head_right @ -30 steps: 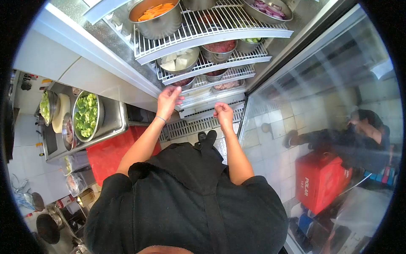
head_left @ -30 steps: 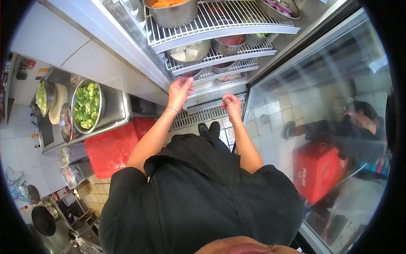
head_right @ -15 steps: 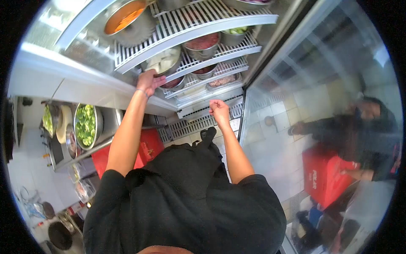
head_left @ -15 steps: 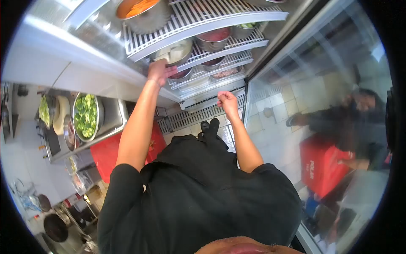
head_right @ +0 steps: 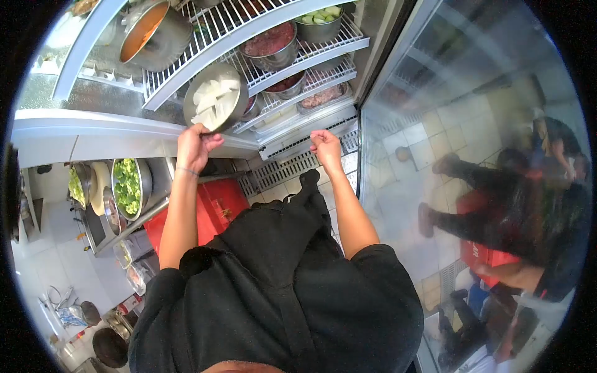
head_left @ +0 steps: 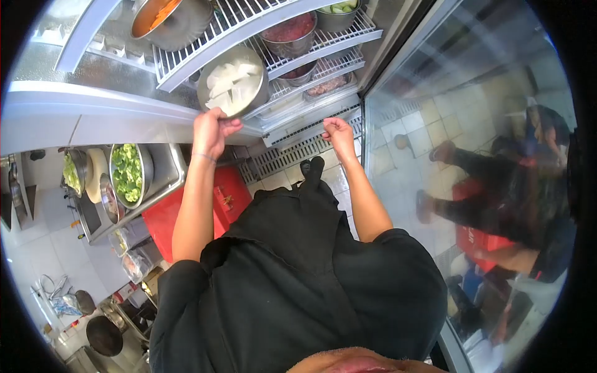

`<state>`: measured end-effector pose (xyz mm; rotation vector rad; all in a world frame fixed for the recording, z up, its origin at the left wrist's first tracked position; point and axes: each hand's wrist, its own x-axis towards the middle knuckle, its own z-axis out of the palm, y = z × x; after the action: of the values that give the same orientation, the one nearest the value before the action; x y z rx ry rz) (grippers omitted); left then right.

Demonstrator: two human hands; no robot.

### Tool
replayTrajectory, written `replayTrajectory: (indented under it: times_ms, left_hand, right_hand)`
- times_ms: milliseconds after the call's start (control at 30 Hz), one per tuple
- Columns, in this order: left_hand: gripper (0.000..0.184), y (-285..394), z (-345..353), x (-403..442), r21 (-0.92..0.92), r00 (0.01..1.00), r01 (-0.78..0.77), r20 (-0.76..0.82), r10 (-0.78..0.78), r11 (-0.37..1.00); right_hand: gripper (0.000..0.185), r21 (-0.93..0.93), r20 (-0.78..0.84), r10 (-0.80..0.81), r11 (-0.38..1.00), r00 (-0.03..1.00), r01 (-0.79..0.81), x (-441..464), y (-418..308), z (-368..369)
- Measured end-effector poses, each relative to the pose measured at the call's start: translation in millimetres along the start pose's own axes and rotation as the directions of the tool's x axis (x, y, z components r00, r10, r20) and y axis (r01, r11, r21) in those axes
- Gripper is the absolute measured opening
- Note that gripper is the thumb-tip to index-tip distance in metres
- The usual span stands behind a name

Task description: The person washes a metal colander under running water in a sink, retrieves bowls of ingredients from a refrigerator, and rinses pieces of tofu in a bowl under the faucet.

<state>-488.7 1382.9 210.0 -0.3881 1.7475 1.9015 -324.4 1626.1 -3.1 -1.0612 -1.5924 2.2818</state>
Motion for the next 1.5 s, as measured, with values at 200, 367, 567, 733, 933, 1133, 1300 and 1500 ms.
replayTrajectory:
  times_ms: [200,367,567,733,933,1133,1300,1500]
  left_hand:
    - [0.038,-32.7,-17.7,-65.6,0.026,1.000,0.006,-0.007,-0.006,1.000]
    - [0.047,-78.6,-56.0,-98.7,-0.014,0.998,-0.051,-0.030,0.051,0.999]
    - [0.050,-117.1,-116.1,-137.9,-0.053,0.995,-0.009,-0.097,0.004,0.999]
    - [0.052,-156.0,-168.8,-171.0,-0.095,0.978,-0.011,-0.209,-0.009,0.995]
    - [0.051,-228.2,-233.6,-190.7,-0.137,0.933,-0.095,-0.358,0.041,0.986]
    - [0.052,-278.0,-264.5,-198.1,-0.253,0.882,-0.138,-0.472,0.002,0.958]
    - [0.055,-330.6,-286.9,-178.1,-0.262,0.848,-0.165,-0.530,0.001,0.951]
    - [0.060,-336.0,-278.0,-161.6,-0.292,0.861,-0.152,-0.508,-0.018,0.944]
  right_hand:
    - [0.015,-0.063,-0.008,0.006,0.998,1.000,-0.006,-3.0,16.4,-20.4]
    - [0.016,-0.187,0.015,-0.064,0.980,0.998,0.065,-12.1,26.7,-29.1]
    - [0.015,-0.181,0.026,-0.060,0.981,0.998,0.064,-37.4,11.4,-6.6]
    - [0.013,-0.202,0.078,-0.066,0.976,0.995,0.080,-78.0,3.4,11.3]
    - [0.015,-0.284,0.148,-0.077,0.951,0.986,0.117,-108.3,31.2,2.7]
    - [0.018,-0.459,0.161,-0.005,0.885,0.987,0.080,-113.6,89.0,-18.8]
    - [0.021,-0.541,0.167,0.052,0.840,0.985,0.048,-111.0,113.1,-21.8]
    - [0.022,-0.640,0.196,0.036,0.762,0.980,0.099,-102.7,127.5,-24.9]
